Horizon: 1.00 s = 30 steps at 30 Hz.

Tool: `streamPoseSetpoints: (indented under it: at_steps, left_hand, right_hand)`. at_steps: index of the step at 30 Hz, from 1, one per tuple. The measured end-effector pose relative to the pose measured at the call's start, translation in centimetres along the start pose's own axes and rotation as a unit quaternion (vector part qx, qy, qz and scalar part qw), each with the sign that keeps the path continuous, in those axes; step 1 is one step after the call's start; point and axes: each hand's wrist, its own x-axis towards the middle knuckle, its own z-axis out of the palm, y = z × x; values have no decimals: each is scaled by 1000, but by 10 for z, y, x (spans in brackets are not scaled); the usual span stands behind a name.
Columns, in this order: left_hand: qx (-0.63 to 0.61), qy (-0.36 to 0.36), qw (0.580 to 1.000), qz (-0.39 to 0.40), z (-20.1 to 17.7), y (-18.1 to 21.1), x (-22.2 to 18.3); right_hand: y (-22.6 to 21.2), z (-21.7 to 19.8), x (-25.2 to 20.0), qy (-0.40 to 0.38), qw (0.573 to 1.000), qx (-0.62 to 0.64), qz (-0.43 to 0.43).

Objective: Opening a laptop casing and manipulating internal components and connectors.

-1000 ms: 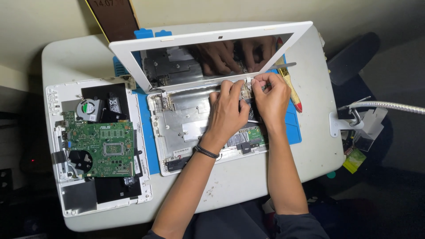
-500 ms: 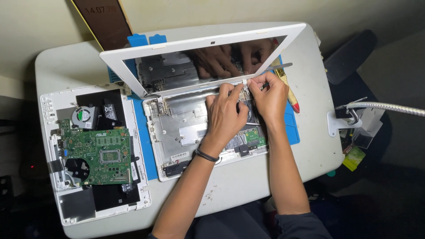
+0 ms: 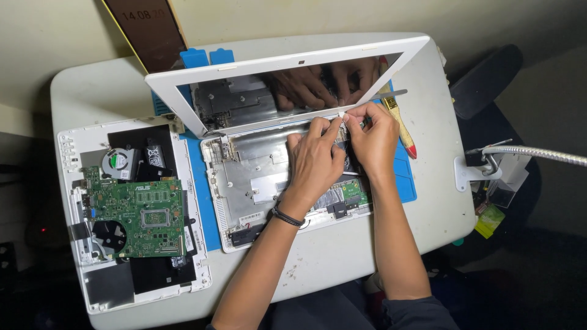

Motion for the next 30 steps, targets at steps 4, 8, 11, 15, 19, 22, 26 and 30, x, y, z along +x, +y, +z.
streamPoseSetpoints:
  at_steps: [4,8,11,15,19,22,26,30]
  left_hand:
    - [3,-2,1000,4,-1,2,-1]
    - [50,3,998,24,1,5,-3]
    - [50,1,999,18,-1,2,-1]
    - [20,-1,1000,6,-2,2,-4]
    - [19,3,1000,12,-3,2,-1]
    - [23,0,1000,18,-2,3,-1]
    - [39,-8,999,23,-3,2,-1]
    - [42,-27,999,19,-4,3,-3]
  right_hand:
    - [2,4,-2,5,999,-22,-23]
    - [5,2,-2,4,999,-30,-34]
    - [7,-1,2,-30,999,12,-5]
    - [8,-5,-1,-48,997,47,31]
    - [12,0,2,-33,999,31,14]
    - [12,-1,1,-25,999,19,4]
    - [6,0,2,-14,1000,15,-11]
    - [4,1,3,4,1000,5,-29]
